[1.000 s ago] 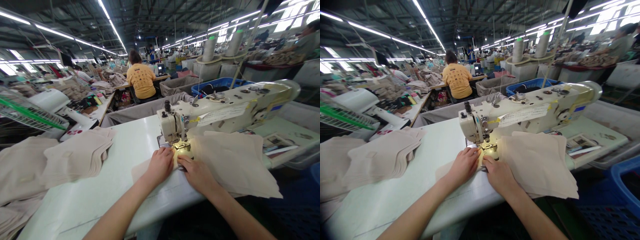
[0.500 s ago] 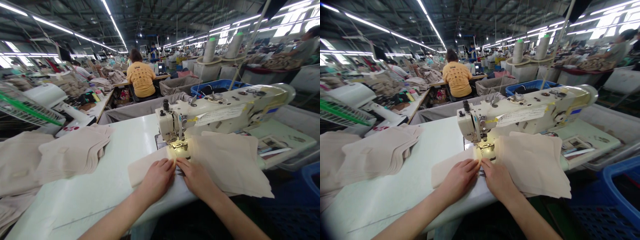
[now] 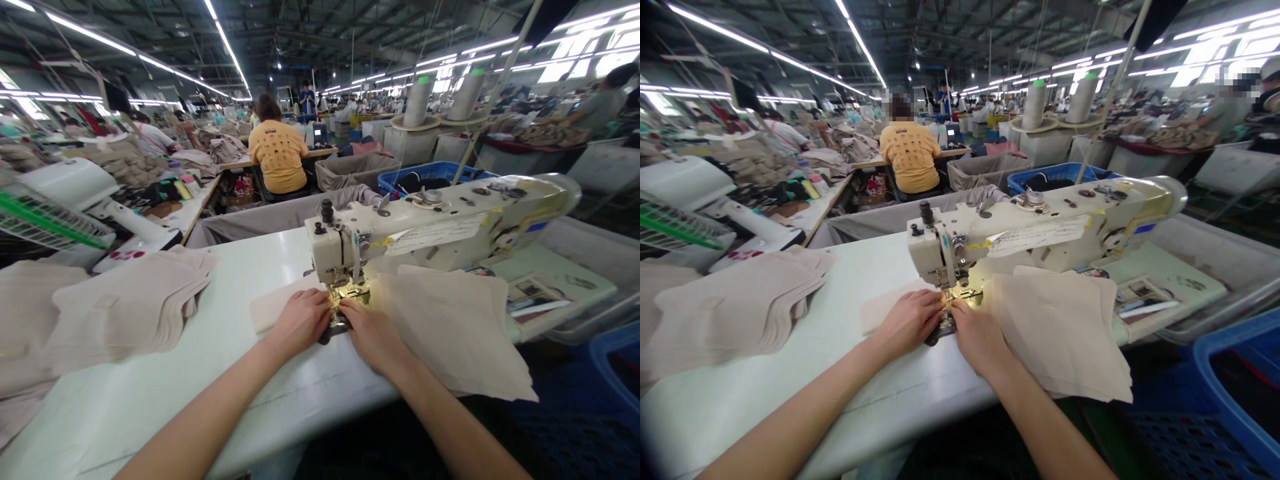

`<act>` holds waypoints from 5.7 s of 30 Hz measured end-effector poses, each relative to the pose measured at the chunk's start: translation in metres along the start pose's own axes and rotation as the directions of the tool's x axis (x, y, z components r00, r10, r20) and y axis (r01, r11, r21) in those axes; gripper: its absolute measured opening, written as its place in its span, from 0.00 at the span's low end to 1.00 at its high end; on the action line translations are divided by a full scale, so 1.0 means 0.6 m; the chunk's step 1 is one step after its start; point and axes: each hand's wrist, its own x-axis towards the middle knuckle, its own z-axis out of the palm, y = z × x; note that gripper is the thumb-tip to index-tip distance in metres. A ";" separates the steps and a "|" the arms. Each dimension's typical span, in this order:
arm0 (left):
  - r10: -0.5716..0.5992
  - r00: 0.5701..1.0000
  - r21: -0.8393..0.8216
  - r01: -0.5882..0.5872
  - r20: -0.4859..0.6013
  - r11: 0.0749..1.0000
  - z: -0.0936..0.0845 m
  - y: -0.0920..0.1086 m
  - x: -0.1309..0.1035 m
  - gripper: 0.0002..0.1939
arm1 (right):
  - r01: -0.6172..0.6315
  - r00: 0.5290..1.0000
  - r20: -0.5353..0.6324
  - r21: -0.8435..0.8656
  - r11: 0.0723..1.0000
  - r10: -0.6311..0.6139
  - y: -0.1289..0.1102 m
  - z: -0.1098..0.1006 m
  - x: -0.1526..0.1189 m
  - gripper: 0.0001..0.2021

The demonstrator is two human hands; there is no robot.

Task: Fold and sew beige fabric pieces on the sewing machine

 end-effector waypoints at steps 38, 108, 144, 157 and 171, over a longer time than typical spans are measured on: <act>-0.054 0.998 -0.191 0.062 0.044 0.980 -0.026 -0.001 -0.062 0.20 | 0.021 0.969 -0.246 0.021 1.000 -0.015 -0.001 0.061 -0.053 0.22; 0.089 0.994 -0.130 -0.096 -0.061 0.987 0.014 0.025 -0.028 0.14 | 0.013 1.000 0.022 -0.030 0.999 -0.012 0.002 0.015 -0.029 0.27; 0.003 0.988 -0.154 -0.027 -0.154 0.988 0.035 -0.024 -0.013 0.15 | -0.012 1.000 -0.029 -0.072 0.997 0.010 -0.003 0.033 -0.033 0.28; -0.014 0.991 0.042 0.008 0.135 0.999 -0.007 0.064 -0.045 0.08 | 0.050 0.995 -0.093 0.056 0.997 -0.045 -0.003 0.024 -0.061 0.19; 0.013 0.998 0.009 -0.014 0.062 1.000 0.002 0.065 -0.052 0.10 | 0.016 0.999 0.031 -0.044 0.999 -0.015 -0.008 0.020 -0.072 0.20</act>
